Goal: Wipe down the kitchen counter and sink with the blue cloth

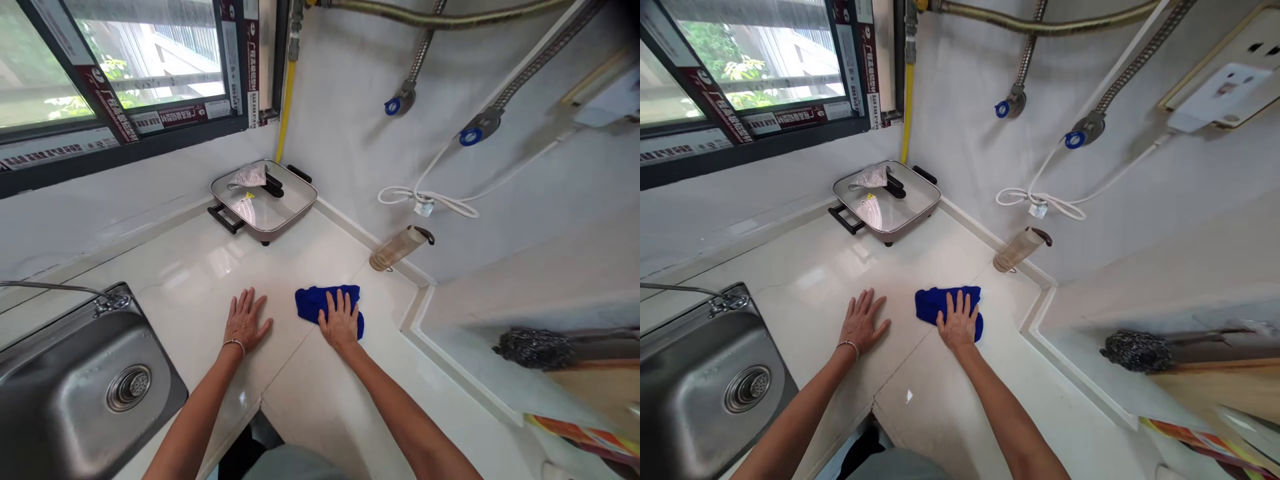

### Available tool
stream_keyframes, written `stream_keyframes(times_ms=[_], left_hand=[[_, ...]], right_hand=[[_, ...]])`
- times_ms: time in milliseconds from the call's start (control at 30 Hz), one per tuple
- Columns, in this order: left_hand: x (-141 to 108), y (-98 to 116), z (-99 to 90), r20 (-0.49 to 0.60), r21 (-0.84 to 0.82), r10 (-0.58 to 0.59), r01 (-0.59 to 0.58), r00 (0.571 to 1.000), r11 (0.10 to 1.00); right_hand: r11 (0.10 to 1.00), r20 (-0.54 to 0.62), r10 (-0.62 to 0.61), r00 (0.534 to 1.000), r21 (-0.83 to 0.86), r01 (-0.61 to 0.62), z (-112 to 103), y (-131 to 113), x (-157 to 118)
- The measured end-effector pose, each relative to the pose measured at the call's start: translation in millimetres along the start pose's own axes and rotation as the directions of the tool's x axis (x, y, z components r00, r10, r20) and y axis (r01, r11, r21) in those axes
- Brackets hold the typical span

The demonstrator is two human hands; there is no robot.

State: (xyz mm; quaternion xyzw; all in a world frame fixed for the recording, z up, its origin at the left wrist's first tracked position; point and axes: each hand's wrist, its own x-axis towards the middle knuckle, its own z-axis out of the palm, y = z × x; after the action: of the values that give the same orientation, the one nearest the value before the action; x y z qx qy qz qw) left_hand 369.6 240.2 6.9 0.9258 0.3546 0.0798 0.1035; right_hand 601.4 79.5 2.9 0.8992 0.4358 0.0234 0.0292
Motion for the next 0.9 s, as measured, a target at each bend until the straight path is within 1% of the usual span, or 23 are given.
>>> stream_keyframes(times_ms=[100,200,300,400,467,567,667,733,800,833,900], left_hand=[[-1,-1,-2.5,-0.003,-0.013,-0.004,0.004,1.0,1.0],[-1,-2,-3.6,-0.02,-0.02,0.0,-0.001,1.0,1.0],[0,-4,-2.1,-0.044,-0.023,0.006,-0.007,0.999,1.0],[2,-5,-1.2,-0.049,-0.023,0.009,-0.01,0.999,1.0],[3,-4,-2.5,-0.046,-0.014,0.01,-0.01,0.999,1.0],[4,-1,-7.0,-0.018,0.001,-0.001,0.001,1.0,1.0],[6,1,-10.7,0.02,0.01,-0.019,0.019,1.0,1.0],[7,1,-11.0,0.022,0.016,-0.023,0.022,0.999,1.0],[9,1,-9.7,0.015,0.022,-0.02,0.02,1.0,1.0],[10,1,-8.8,0.011,0.025,-0.019,0.019,1.0,1.0],[11,1,-7.2,0.007,0.03,-0.02,0.02,1.0,0.999]], right_hand=[[0.998,-0.012,-0.066,0.998,0.013,0.066,1,-3,-39],[0.99,-0.01,-0.136,0.991,0.047,0.136,1,3,-84],[0.981,-0.024,-0.179,0.984,0.077,0.18,2,20,-131],[0.981,-0.064,-0.183,0.981,0.058,0.186,6,48,-180],[0.989,-0.096,-0.143,0.985,0.028,0.146,13,73,-213],[0.999,-0.148,-0.03,0.988,-0.025,0.027,26,116,-267],[0.994,-0.185,0.076,0.98,-0.067,-0.09,41,159,-327],[0.985,-0.214,0.132,0.968,-0.081,-0.152,51,183,-362],[0.974,-0.24,0.186,0.953,-0.082,-0.211,59,201,-384],[0.967,-0.242,0.216,0.946,-0.078,-0.241,61,208,-389],[0.945,-0.22,0.299,0.929,-0.066,-0.32,64,217,-384]])
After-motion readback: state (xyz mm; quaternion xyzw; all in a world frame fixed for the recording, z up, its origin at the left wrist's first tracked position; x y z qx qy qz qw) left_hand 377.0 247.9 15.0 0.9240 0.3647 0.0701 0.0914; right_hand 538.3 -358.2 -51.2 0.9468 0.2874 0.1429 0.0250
